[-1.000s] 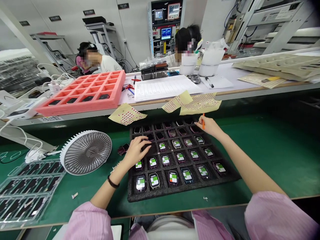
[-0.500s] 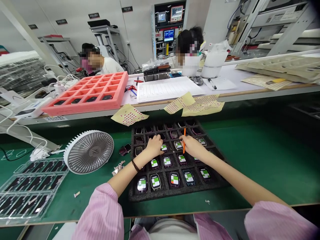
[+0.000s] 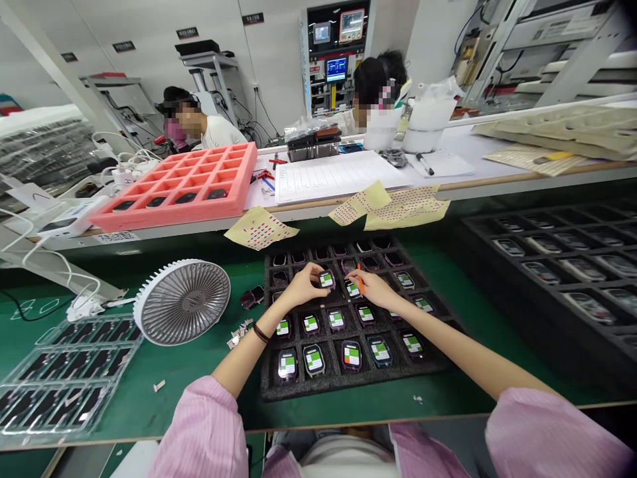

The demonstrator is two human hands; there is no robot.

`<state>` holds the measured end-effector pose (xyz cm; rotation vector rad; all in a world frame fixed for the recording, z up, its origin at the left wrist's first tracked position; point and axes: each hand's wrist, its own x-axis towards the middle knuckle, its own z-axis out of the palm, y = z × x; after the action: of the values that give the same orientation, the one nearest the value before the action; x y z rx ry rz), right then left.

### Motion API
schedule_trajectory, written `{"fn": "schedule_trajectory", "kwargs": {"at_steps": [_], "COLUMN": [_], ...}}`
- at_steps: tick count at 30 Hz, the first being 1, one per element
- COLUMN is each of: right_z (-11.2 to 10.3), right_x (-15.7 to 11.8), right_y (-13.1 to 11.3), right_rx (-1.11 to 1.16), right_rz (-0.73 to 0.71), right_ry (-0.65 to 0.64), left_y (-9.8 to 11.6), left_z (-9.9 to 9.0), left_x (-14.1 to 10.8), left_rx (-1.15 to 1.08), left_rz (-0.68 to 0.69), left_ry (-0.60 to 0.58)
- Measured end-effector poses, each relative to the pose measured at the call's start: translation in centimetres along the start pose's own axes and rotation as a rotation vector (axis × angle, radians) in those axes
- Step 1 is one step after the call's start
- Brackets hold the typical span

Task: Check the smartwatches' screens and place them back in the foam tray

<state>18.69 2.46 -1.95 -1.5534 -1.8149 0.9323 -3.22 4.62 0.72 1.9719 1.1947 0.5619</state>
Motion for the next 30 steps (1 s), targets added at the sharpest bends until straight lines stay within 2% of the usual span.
{"fn": "schedule_trajectory", "kwargs": {"at_steps": [4, 6, 9, 11, 15, 20, 26, 30], "right_z": [-0.6, -1.3, -2.4, -3.0, -3.2, -2.6, -3.0, -3.1], "right_x": [-0.2, -0.5, -0.7, -0.7, -0.8, -1.1, -2.0, -2.3], "right_y": [-1.3, -2.7, -4.9, -6.1, -6.8, -6.4, -7.1, -7.5], "right_rx": [0.203, 0.354, 0.664, 0.734, 0.704, 0.631, 0.658, 0.636], "right_rz": [0.014, 0.011, -0.019, -0.059, -0.132, -0.100, -0.127, -0.163], "right_ry": [-0.023, -0.038, -0.114, -0.164, -0.175, -0.093, -0.169, -0.193], "left_y": [0.4, 0.9, 1.6, 2.0, 2.6, 3.3, 4.2, 4.7], "left_z": [-0.8, -1.4, -2.0, -2.2, -2.1, -1.9, -2.2, -2.3], "left_x": [-0.5, -0.9, -1.4, -1.7, -2.3, -2.9, -3.8, -4.0], "left_rx": [-0.652, -0.744, -0.737, -0.710, -0.638, -0.624, -0.618, -0.636], "left_rz": [-0.123, -0.124, -0.094, -0.070, -0.040, -0.038, -0.001, 0.008], "left_ry": [0.005, 0.037, 0.035, 0.068, 0.131, 0.142, 0.121, 0.151]}}
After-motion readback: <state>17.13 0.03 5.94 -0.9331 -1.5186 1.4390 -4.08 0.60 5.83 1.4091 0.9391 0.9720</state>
